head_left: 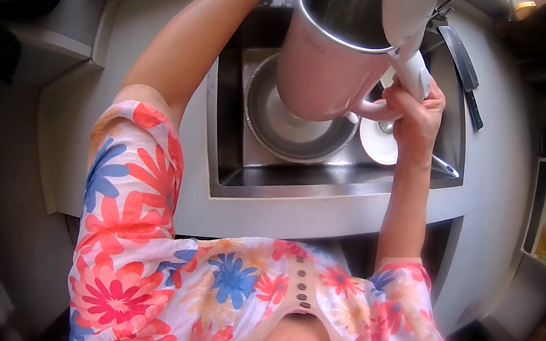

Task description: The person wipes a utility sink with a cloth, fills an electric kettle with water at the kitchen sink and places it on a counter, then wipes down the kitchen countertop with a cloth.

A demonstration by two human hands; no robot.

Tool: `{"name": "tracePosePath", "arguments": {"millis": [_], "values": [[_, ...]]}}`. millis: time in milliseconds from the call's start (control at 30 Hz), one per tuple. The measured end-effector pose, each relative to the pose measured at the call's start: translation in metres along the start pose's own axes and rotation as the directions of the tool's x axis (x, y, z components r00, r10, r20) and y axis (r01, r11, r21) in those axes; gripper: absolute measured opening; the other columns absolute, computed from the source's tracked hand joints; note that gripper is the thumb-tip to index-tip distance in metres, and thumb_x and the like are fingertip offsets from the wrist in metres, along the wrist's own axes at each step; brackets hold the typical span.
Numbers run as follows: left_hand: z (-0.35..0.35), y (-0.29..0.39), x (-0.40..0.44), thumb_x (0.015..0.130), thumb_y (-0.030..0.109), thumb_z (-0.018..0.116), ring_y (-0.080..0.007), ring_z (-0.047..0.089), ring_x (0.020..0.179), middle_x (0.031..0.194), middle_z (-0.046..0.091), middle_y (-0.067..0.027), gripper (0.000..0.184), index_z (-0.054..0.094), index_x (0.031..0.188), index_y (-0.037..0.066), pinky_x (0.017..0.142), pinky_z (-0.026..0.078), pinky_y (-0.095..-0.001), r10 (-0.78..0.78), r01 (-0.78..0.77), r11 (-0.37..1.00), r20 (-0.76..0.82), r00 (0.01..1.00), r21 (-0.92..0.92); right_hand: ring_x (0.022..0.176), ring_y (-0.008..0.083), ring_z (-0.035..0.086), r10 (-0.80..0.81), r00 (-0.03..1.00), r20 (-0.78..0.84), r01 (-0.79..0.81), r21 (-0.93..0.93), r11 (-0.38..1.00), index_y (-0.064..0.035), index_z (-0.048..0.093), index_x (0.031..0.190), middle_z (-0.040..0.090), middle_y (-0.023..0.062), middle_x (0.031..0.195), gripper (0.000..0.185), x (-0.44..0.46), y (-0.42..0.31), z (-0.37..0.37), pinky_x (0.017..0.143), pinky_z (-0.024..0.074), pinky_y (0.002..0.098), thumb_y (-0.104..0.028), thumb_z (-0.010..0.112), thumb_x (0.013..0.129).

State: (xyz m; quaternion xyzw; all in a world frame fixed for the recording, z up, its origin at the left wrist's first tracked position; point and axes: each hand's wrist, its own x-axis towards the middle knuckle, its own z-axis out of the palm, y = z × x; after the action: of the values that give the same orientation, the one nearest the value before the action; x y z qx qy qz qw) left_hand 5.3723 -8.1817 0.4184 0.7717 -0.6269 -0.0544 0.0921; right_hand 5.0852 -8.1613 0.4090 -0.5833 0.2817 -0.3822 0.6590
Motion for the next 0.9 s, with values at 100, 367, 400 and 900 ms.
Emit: {"name": "tracePosePath", "arguments": {"millis": [100, 367, 400, 900], "values": [[0.006, -0.002, 0.0, 0.067, 0.043, 0.06, -0.0301, 0.042, 0.112, 0.113, 0.054, -0.0099, 0.045, 0.057, 0.107, 0.021, 0.088, 0.037, -0.0439, 0.017, -0.016, 0.999, -0.029, 0.999, 0.042, 0.054, 0.0103, 0.052, -0.011, 1.0, 0.003, 0.011, 0.02, 1.0, 0.0015, 0.055, 0.074, 0.052, 0.0034, 0.061, 0.017, 0.001, 0.002, -0.001, 0.052, 0.0398, 0.0218, 0.002, 0.056, 0.057], [0.023, -0.024, 0.017, 0.076, 0.033, 0.051, -0.0282, 0.049, 0.104, 0.106, 0.057, -0.0112, 0.035, 0.056, 0.106, 0.016, 0.084, 0.036, -0.043, 0.083, -0.068, 0.989, -0.113, 0.99, 0.133, 0.058, 0.0058, 0.048, -0.001, 1.0, 0.024, 0.0, 0.04, 0.999, 0.0022, 0.058, 0.078, 0.052, -0.0008, 0.066, 0.019, 0.001, 0.005, -0.002, 0.053, 0.038, 0.0195, 0.004, 0.054, 0.059], [0.018, -0.019, 0.012, 0.075, 0.035, 0.051, -0.028, 0.046, 0.106, 0.108, 0.056, -0.0101, 0.037, 0.056, 0.107, 0.017, 0.086, 0.035, -0.0432, 0.093, -0.078, 0.988, -0.111, 0.989, 0.129, 0.058, 0.0057, 0.048, -0.001, 1.0, 0.024, 0.0, 0.052, 0.999, 0.0021, 0.058, 0.078, 0.052, -0.0009, 0.066, 0.019, 0.001, 0.005, -0.001, 0.053, 0.038, 0.0195, 0.004, 0.054, 0.059], [0.01, -0.012, 0.012, 0.074, 0.048, 0.047, -0.0236, 0.035, 0.119, 0.124, 0.047, -0.0062, 0.049, 0.05, 0.118, 0.025, 0.093, 0.028, -0.0417, 0.109, -0.102, 0.991, -0.086, 0.99, 0.086, 0.057, 0.01, 0.052, 0.041, 0.999, -0.008, -0.041, 0.027, 0.999, 0.001, 0.055, 0.075, 0.053, 0.0036, 0.065, 0.018, 0.001, 0.005, 0.002, 0.055, 0.0399, 0.022, 0.001, 0.057, 0.056]]}}
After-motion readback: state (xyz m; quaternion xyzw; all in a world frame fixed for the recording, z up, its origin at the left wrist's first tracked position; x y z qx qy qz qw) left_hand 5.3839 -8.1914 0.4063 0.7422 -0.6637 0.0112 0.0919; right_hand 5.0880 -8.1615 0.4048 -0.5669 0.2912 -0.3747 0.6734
